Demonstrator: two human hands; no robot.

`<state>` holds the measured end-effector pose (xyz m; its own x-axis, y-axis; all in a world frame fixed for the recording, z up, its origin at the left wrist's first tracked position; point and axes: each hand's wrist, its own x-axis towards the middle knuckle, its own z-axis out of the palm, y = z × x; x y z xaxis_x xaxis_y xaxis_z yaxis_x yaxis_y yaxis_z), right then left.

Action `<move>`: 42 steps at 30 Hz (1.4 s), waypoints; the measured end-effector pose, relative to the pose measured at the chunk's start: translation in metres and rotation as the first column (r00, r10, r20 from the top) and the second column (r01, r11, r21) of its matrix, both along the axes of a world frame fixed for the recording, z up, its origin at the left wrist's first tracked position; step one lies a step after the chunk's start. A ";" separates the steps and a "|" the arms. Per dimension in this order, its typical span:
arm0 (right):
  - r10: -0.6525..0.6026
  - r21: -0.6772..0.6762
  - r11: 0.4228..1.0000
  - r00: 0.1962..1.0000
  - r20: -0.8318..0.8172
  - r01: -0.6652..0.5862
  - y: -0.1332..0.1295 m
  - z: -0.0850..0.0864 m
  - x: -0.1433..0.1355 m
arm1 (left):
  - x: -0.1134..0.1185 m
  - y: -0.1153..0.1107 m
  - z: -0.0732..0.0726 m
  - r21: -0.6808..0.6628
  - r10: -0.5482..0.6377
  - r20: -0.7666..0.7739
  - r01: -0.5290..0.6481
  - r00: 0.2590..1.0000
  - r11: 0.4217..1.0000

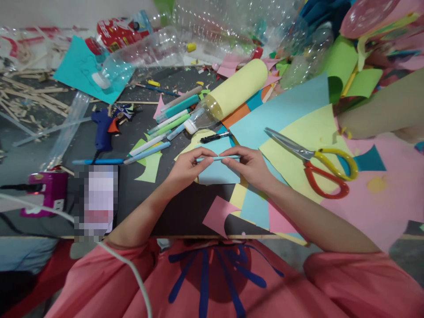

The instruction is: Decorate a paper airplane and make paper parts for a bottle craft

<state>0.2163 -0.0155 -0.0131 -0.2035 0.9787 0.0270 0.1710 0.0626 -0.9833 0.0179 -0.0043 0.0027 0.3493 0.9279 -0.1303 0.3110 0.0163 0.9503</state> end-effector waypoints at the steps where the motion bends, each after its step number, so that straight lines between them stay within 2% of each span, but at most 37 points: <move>1: 0.001 0.000 1.000 1.000 0.003 -0.001 0.000 -0.001 0.000 | 0.000 0.000 0.000 0.020 0.005 -0.007 -0.005 1.000 1.000; 6: 0.020 -0.048 0.999 1.000 -0.005 -0.020 0.001 -0.001 0.000 | 0.000 -0.001 -0.001 0.042 0.047 -0.032 -0.045 0.998 0.998; 14: -0.007 -0.110 0.994 1.000 -0.030 0.003 0.002 0.000 0.000 | 0.001 -0.002 -0.001 0.036 0.093 0.016 -0.094 0.996 0.995; 20: 0.002 -0.109 0.994 0.997 -0.082 -0.011 0.003 0.001 0.000 | 0.001 -0.001 -0.002 0.051 0.093 0.024 -0.094 0.995 0.994; 25: -0.014 -0.107 0.994 1.000 -0.020 0.012 0.001 0.001 0.000 | 0.001 -0.002 -0.001 0.065 0.096 -0.003 -0.095 0.995 0.993; 34: 0.014 -0.099 0.995 0.999 -0.046 -0.018 0.002 0.003 0.000 | 0.003 -0.004 0.003 0.054 0.043 -0.043 -0.040 0.998 0.998; 42: 0.004 0.020 1.000 1.000 -0.027 -0.004 -0.002 0.001 -0.001 | 0.005 -0.004 0.002 0.012 -0.071 -0.050 0.072 0.996 0.997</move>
